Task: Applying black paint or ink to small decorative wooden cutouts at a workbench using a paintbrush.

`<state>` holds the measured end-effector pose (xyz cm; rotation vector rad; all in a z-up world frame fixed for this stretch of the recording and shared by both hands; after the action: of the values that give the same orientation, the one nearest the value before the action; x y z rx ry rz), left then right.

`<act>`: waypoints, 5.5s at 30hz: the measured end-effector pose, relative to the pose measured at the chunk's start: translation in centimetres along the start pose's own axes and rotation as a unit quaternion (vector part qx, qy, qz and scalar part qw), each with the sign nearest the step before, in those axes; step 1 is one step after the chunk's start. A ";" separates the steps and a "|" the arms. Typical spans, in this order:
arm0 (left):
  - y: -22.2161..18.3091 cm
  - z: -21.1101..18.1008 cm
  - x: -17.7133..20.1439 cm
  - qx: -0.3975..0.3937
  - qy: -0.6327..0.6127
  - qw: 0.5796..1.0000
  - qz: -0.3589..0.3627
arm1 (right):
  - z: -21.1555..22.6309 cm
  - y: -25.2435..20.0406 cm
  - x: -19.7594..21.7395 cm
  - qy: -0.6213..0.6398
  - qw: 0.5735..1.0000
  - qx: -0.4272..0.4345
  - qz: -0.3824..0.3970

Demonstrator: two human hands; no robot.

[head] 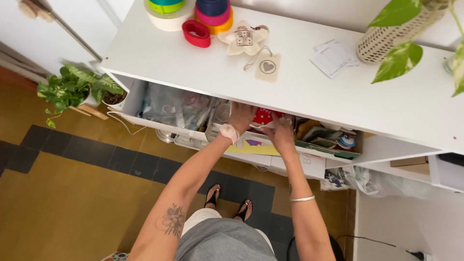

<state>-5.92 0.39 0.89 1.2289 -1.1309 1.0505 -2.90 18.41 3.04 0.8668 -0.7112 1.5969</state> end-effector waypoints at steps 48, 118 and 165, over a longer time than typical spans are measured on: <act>-8.1 33.1 5.7 -0.310 -0.012 0.919 -0.245 | 16.9 7.6 -21.9 -0.339 0.934 0.036 -0.103; -3.2 25.1 3.5 -0.298 0.049 0.937 -0.172 | 14.6 -9.3 -5.2 0.693 0.651 -0.103 -0.293; -3.5 17.0 9.6 -0.354 -0.465 0.740 0.333 | 15.2 -10.1 -5.2 0.722 0.638 -0.049 -0.264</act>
<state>-2.12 -16.88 9.93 0.6539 -2.5989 0.2814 10.00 5.03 6.97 -0.4398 0.5982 1.1589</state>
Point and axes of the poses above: each hand's wrist, its own y-axis towards the middle knuckle, its own x-axis out of the back of the hand, z = x × y, the point moved 6 cm from there along y, towards the middle knuckle, and after that the axes turned 6 degrees about y, right-handed, at the moved point
